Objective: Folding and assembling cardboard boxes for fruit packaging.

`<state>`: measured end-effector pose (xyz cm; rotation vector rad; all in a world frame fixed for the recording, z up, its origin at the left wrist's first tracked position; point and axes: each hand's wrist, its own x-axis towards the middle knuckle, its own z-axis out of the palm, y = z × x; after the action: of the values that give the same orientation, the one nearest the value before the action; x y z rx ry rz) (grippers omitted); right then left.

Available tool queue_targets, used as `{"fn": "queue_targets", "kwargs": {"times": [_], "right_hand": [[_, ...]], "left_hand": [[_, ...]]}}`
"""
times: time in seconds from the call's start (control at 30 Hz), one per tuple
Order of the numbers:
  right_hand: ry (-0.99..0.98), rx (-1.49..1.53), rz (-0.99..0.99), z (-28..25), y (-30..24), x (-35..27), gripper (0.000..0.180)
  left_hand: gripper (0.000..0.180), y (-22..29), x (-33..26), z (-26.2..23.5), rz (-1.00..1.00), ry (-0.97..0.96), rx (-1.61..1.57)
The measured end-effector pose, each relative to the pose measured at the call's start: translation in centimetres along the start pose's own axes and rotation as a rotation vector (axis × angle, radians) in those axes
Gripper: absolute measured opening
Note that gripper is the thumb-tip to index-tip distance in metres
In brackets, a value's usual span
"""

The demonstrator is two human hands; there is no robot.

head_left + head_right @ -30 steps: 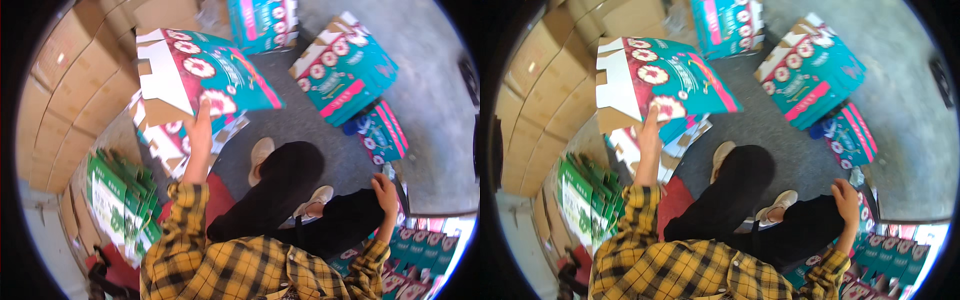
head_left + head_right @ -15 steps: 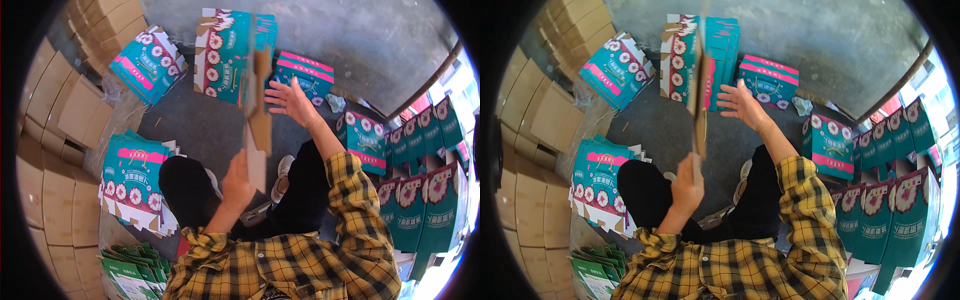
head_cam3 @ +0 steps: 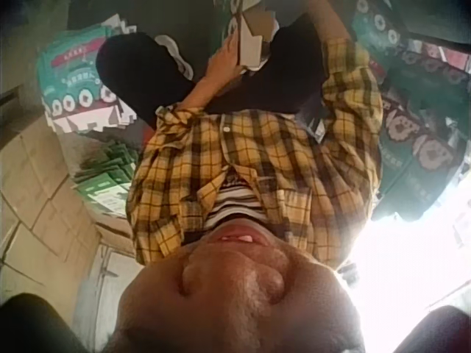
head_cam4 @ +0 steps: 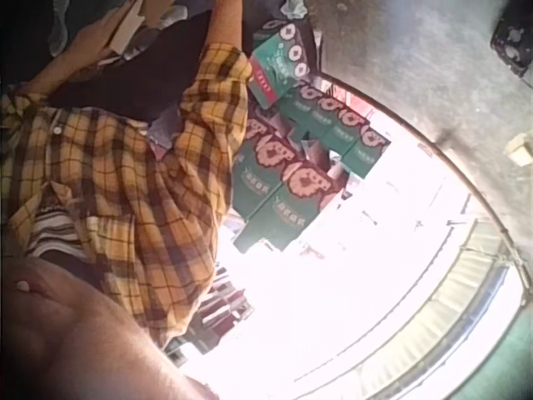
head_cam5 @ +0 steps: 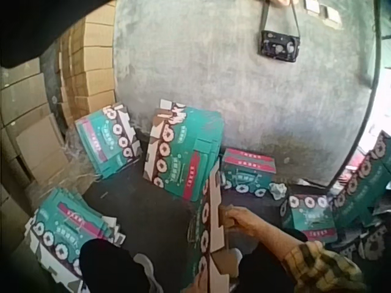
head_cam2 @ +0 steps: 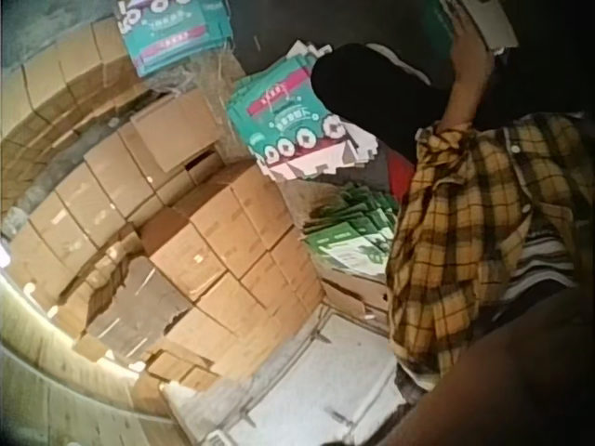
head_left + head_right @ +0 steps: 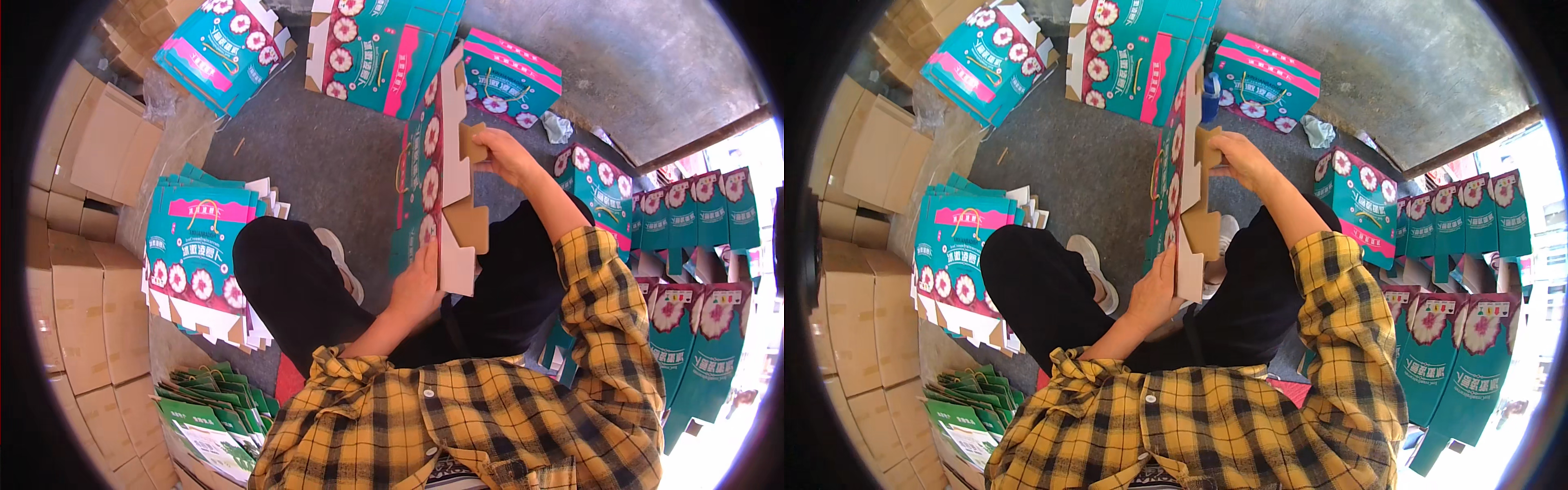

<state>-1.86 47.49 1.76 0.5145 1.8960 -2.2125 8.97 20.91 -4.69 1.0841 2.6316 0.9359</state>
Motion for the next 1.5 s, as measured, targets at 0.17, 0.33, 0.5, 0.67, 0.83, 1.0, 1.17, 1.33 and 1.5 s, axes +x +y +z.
{"fn": "queue_targets", "kwargs": {"times": [0.17, 0.33, 0.5, 0.67, 0.83, 1.0, 1.17, 1.33, 1.5], "right_hand": [[0.074, -0.039, -0.003, -0.5, 0.5, -0.1, 0.028], [-0.019, -0.134, 0.086, 0.1, 0.7, -0.3, 0.03], [-0.085, -0.098, 0.058, 2.4, 0.5, -0.9, 0.033], [-0.088, -0.093, -0.021, 5.3, -0.1, -1.8, 0.03], [-0.041, -0.098, -0.069, 4.5, 0.0, -0.5, 0.028], [0.238, -0.058, -0.231, 0.2, -1.0, 2.2, 0.026], [0.291, -0.137, -0.236, -2.2, -3.4, 6.2, 0.029], [0.377, -0.378, -0.467, -0.4, -3.1, 8.7, 0.031], [0.443, -0.525, -0.409, -1.6, -4.0, 9.6, 0.039]], "left_hand": [[0.09, -0.4, 0.5, -2.1, 0.004, -0.096, -0.176], [0.072, -3.4, 0.9, -4.2, -0.092, 0.007, -0.446], [0.076, -2.4, 2.4, -4.9, -0.2, 0.118, -0.414], [0.071, -0.5, 7.2, -5.5, -0.097, 0.289, -0.362], [0.044, -3.1, 9.4, -5.6, -0.147, 0.421, -0.455], [0.044, -5.0, 6.4, -9.0, -0.239, 0.391, -0.524], [0.05, -4.9, 4.2, -11.0, -0.051, 0.405, -0.471], [0.056, -4.8, 4.3, -10.3, 0.0, 0.35, -0.195], [0.061, -1.9, 5.0, -10.7, 0.011, 0.224, 0.047]]}}
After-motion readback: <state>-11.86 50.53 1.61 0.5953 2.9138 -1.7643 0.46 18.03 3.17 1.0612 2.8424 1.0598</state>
